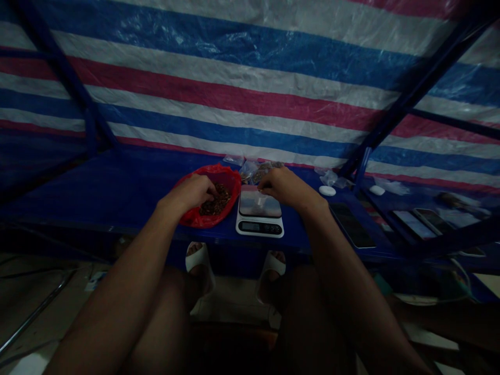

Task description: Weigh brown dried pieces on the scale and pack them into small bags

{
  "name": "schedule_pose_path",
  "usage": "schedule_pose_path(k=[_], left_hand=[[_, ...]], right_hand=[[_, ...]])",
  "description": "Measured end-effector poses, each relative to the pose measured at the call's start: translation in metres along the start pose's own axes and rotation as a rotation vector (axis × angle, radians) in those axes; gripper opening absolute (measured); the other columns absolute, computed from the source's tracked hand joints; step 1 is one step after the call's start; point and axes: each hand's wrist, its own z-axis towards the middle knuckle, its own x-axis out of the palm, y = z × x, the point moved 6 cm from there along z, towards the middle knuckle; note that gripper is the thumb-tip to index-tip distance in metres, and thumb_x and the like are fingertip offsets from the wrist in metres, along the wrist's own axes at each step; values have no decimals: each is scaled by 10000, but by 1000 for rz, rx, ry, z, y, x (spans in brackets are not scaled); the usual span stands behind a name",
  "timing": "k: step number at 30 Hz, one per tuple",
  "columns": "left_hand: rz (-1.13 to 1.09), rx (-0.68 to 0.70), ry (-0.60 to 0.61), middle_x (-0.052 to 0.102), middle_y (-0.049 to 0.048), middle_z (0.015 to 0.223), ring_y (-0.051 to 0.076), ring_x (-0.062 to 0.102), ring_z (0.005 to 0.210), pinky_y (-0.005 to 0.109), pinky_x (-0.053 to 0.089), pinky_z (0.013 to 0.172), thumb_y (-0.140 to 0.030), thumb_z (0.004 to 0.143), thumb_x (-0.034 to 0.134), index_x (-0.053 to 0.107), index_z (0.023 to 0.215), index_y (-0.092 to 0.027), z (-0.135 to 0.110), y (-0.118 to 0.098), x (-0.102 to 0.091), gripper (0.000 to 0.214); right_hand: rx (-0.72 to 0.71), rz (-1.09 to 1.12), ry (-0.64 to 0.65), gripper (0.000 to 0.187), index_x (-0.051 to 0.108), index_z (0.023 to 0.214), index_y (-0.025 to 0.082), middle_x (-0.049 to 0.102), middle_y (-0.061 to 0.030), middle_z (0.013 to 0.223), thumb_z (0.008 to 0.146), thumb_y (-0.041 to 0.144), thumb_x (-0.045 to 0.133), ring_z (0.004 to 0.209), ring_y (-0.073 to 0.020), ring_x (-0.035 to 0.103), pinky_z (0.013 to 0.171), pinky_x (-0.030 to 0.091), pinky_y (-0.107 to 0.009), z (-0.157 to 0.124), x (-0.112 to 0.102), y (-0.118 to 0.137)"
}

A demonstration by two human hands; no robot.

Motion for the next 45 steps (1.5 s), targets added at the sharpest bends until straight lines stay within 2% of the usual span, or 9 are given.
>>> schedule_pose_path(k=[9,16,20,26,29,33,35,40,45], left_hand=[[41,47,-34,837,57,1077,197,763,919,265,528,860,-146,899,656,857,1056,-215,-6,-11,-8,265],[-70,98,-70,826,32,1139,202,764,992,254,536,892,-210,905,665,850,1084,-223,-11,-23,-16,258],[-148,96,-87,828,11,1135,200,760,984,262,550,895,-248,912,665,848,1082,-234,-13,-32,-19,251],[-272,151,-153,828,12,1129,208,751,1010,290,550,944,-259,928,673,839,1109,-227,-7,-58,-24,248],[-307,218,-187,824,27,1148,218,746,1038,306,546,974,-263,942,674,836,1128,-224,3,-79,-24,249],[-251,313,-183,822,56,1151,227,750,1047,316,544,982,-219,954,650,833,1137,-202,17,-106,-20,260],[-192,359,-188,821,72,1148,237,747,1065,326,539,989,-205,955,634,830,1147,-194,23,-118,-18,274],[-42,376,-133,812,82,1169,244,721,1137,318,525,996,-144,930,604,829,1140,-214,29,-136,-14,316],[57,316,-91,806,127,1141,268,724,1125,308,530,933,-102,904,604,833,1110,-173,32,-141,-11,316]], right_hand=[[-16,6,16,226,830,977,134,816,-115,1007,870,29,662,968,-231,721,876,470,-305,7,6,-5],[8,21,20,168,788,850,147,778,-77,848,834,29,669,824,-204,673,779,449,-287,8,8,-7],[-10,69,0,133,792,840,141,776,-88,854,898,117,674,794,-199,667,776,460,-299,9,8,-7],[-9,135,-154,259,815,1077,137,806,-118,1070,930,105,604,921,-218,707,876,497,-312,0,-6,-21],[108,131,-96,265,824,1058,129,818,-119,1057,905,103,609,937,-232,725,852,515,-305,-7,1,-41],[190,183,146,202,830,962,136,827,-84,948,864,128,654,837,-202,735,748,505,-269,-12,25,-57],[174,227,198,203,825,928,138,820,-66,917,856,121,636,807,-177,725,717,489,-250,-13,32,-57],[150,233,180,224,801,843,134,778,-38,805,817,87,584,718,-140,667,659,443,-235,-16,32,-57],[164,228,50,199,789,858,120,761,-46,796,832,119,591,703,-141,632,651,417,-244,-20,22,-61]])
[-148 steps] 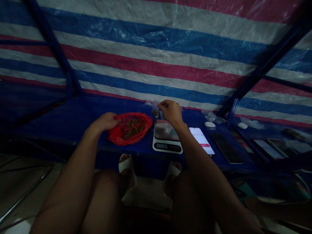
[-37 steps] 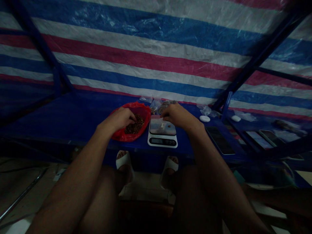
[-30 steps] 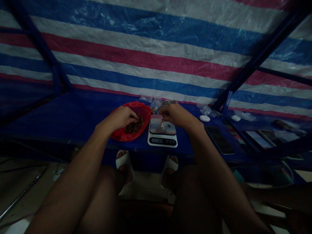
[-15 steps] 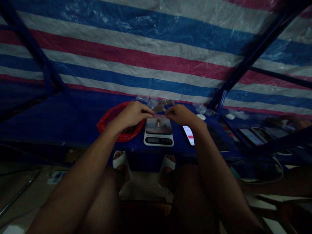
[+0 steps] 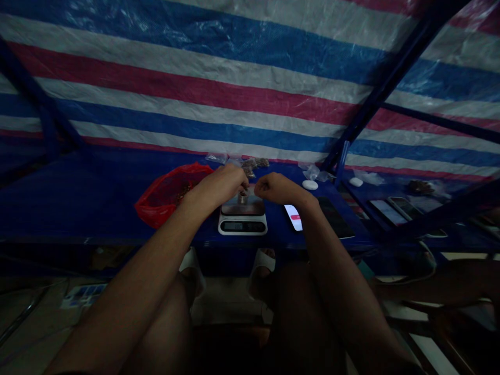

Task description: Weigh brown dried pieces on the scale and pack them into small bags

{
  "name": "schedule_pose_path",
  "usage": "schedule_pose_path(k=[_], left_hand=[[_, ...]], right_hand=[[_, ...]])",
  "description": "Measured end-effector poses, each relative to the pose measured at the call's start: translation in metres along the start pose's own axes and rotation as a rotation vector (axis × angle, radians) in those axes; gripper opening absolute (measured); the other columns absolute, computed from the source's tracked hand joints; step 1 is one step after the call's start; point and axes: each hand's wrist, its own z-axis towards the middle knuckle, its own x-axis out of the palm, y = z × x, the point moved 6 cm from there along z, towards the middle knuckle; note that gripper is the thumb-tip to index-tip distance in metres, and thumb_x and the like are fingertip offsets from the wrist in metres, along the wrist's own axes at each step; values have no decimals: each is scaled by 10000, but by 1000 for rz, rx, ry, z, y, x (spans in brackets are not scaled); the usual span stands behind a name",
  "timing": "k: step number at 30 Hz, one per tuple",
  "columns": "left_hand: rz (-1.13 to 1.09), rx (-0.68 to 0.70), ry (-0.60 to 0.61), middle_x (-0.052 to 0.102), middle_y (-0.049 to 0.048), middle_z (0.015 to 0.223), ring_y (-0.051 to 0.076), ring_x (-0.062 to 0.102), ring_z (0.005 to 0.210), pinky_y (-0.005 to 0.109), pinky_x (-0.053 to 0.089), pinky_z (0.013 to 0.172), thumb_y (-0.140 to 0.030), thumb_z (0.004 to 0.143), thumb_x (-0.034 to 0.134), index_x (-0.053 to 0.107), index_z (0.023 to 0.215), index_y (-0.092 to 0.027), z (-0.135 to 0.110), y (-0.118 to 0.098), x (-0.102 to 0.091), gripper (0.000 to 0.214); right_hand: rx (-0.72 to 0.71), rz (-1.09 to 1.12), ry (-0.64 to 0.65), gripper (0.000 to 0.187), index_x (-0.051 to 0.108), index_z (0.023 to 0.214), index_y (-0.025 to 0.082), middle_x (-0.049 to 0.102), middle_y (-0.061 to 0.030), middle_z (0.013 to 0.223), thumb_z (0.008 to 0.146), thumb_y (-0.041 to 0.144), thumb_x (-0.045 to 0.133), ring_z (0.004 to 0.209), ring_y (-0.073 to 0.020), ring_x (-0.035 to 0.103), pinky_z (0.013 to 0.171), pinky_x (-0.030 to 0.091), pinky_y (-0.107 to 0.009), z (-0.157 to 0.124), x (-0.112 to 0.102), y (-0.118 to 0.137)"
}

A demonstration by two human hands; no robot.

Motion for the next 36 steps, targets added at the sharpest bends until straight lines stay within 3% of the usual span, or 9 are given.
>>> schedule_pose_path(k=[8,21,36], left_hand=[[-63,85,5,822,72,1072,237,751,990,301,527,886,-111,901,627,830,1097,-216,5,8,6,301],[-402,48,-81,832,39,987,213,763,912,303,558,854,-225,914,670,830,1004,-186,2,16,9,188],[-448,149,-122,841,31,1033,225,783,975,323,574,913,-306,939,650,848,1029,-236,5,24,20,228]], right_hand=[[-68,145,-132,218,779,951,119,783,-74,900,898,241,606,782,-170,676,708,464,-265,-1,-8,3],[-105,281,-166,213,783,951,137,781,-63,899,883,228,604,815,-164,677,738,492,-269,2,-9,-6],[-107,341,-208,155,785,895,136,764,-43,840,858,197,648,764,-157,649,741,471,-278,5,-8,-5]])
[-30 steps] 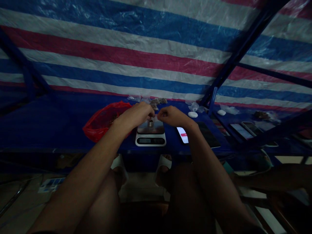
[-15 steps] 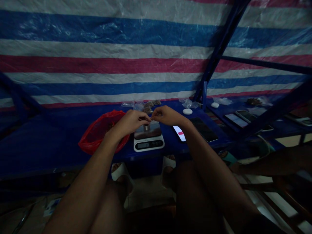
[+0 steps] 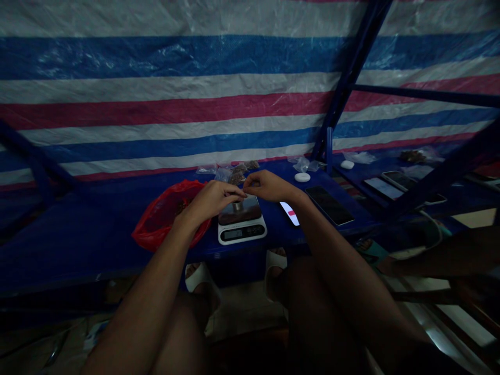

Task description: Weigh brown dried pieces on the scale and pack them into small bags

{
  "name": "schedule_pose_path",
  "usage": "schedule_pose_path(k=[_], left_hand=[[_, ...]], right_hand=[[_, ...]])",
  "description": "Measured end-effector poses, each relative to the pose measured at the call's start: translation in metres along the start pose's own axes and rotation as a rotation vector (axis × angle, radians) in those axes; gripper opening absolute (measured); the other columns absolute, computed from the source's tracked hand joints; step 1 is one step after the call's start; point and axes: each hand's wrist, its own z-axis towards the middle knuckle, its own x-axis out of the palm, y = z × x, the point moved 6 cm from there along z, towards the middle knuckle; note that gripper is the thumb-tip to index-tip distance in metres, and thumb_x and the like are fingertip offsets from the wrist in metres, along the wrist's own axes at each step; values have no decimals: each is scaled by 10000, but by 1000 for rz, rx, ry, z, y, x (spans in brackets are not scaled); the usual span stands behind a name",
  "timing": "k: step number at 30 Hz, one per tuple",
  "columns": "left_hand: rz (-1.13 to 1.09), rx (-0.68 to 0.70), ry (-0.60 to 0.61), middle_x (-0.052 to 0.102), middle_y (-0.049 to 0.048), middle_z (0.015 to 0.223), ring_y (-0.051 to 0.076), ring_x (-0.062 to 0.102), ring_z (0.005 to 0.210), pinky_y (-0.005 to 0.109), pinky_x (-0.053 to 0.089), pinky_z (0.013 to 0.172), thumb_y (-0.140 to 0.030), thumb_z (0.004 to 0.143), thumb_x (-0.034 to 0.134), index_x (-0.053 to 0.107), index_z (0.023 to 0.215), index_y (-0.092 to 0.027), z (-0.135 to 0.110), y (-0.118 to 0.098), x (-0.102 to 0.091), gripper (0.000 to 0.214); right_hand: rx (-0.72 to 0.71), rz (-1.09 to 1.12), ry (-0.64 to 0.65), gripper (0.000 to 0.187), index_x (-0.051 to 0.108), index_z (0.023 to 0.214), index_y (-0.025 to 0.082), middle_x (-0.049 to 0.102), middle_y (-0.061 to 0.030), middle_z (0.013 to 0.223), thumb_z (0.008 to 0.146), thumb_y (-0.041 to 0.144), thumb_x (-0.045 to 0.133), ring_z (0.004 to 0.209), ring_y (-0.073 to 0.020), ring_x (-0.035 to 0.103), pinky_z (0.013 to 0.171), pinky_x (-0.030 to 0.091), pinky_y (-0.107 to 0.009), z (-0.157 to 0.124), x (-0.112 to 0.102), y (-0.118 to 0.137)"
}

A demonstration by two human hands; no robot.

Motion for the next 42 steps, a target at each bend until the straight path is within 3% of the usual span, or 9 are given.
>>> schedule_pose_path(k=[10,17,22,25,30,33,36,42], left_hand=[[-13,-71,-13,838,39,1066,245,790,966,323,603,844,-346,940,644,836,1144,-252,-3,4,-2,296],[6,-68,-5,835,31,1089,241,785,986,331,597,880,-324,931,620,838,1138,-259,-5,3,-3,308],[55,-84,-99,831,27,1113,236,765,1022,328,573,944,-310,923,591,845,1106,-244,-16,-4,-28,321],[170,-180,-108,836,9,1063,223,761,977,304,571,925,-288,912,562,845,1056,-244,-32,8,-46,320],[370,-380,96,824,42,1105,230,763,991,295,573,918,-224,851,581,825,1044,-233,-58,55,-49,311],[443,-376,163,780,122,1243,275,743,1093,324,561,973,-214,767,682,794,1162,-188,-63,72,-42,411],[401,-356,181,777,140,1241,288,744,1083,324,568,949,-202,694,742,776,1184,-185,-62,80,-37,491],[294,-400,110,825,89,1091,257,775,947,304,571,853,-266,792,694,807,993,-224,-66,88,-42,234]], right_hand=[[7,-25,-15,194,787,935,130,759,-59,883,871,210,622,799,-163,647,760,471,-294,0,-1,0],[-11,-4,-7,178,773,900,125,760,-60,873,899,218,621,801,-165,652,769,476,-298,1,2,3],[-54,-25,9,157,781,918,131,782,-62,928,915,194,637,840,-168,673,796,478,-286,1,6,10],[-61,-70,25,159,799,909,130,792,-76,954,912,173,646,861,-177,687,808,476,-278,1,9,12],[-107,-144,-53,198,806,869,150,792,-74,949,936,167,621,902,-193,682,839,475,-284,5,8,15],[-125,-135,-67,204,805,871,164,792,-73,954,949,191,618,908,-197,686,861,484,-306,8,10,16],[-118,-113,-50,182,809,897,169,797,-76,990,932,192,632,922,-199,695,858,493,-315,8,15,18],[-61,-89,-7,171,806,897,170,796,-65,941,905,189,636,828,-179,690,787,488,-299,6,19,17]])
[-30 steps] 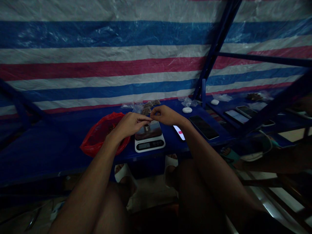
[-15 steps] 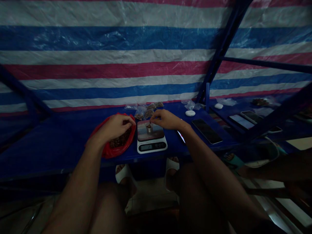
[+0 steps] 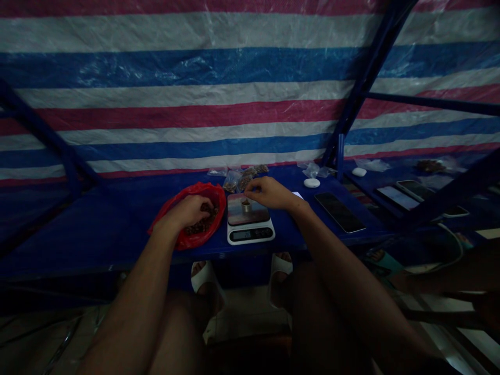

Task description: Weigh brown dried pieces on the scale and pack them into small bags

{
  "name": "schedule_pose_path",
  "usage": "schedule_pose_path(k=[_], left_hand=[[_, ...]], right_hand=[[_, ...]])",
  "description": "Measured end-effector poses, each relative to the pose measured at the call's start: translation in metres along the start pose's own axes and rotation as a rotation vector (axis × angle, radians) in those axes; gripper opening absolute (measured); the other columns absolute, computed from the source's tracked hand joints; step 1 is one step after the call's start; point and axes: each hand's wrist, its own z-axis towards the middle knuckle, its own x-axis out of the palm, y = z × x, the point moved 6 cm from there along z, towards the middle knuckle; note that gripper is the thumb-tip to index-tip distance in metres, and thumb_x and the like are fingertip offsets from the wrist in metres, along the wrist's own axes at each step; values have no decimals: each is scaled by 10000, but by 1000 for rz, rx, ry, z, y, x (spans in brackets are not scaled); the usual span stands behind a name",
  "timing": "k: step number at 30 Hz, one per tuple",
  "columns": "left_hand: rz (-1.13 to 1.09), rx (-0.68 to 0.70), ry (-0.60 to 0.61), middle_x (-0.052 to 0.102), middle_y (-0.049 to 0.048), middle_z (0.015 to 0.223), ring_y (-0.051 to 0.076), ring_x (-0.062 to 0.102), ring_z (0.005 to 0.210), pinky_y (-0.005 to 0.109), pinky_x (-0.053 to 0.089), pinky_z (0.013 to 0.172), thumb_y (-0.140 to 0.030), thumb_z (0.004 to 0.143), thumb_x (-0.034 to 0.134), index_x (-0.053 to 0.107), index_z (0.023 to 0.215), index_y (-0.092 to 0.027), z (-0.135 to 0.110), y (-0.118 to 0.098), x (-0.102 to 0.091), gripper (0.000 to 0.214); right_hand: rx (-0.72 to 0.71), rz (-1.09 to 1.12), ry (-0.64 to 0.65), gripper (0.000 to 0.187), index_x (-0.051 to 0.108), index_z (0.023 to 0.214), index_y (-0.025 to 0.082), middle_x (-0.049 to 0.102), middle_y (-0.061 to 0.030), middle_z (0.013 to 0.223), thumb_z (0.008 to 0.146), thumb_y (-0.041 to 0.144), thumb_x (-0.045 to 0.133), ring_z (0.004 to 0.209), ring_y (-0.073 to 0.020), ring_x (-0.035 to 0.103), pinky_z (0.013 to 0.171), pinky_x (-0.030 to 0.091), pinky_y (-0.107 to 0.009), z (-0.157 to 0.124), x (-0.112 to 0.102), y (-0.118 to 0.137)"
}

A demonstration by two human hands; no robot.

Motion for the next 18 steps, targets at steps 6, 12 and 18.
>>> schedule_pose_path(k=[6,12,18], left_hand=[[-4,29,-71,839,45,1043,236,773,912,285,552,842,-304,838,711,837,950,-265,-8,-10,-14,172],[-19,132,-144,834,27,1093,235,762,987,312,556,951,-357,889,697,843,1035,-261,-17,-47,-30,227],[-143,216,-188,818,45,1167,259,760,1041,350,568,965,-367,929,679,826,1140,-247,0,-85,-29,284]], right_hand=[[-1,-20,-82,125,781,894,154,782,-74,927,885,176,658,830,-186,668,799,484,-309,-2,-9,1],[20,-11,-91,118,762,908,149,782,-73,943,902,169,646,861,-187,674,811,478,-297,-3,-11,-3],[29,-16,-112,142,764,906,150,787,-72,935,930,201,634,851,-187,680,790,468,-289,-2,-12,-4]])
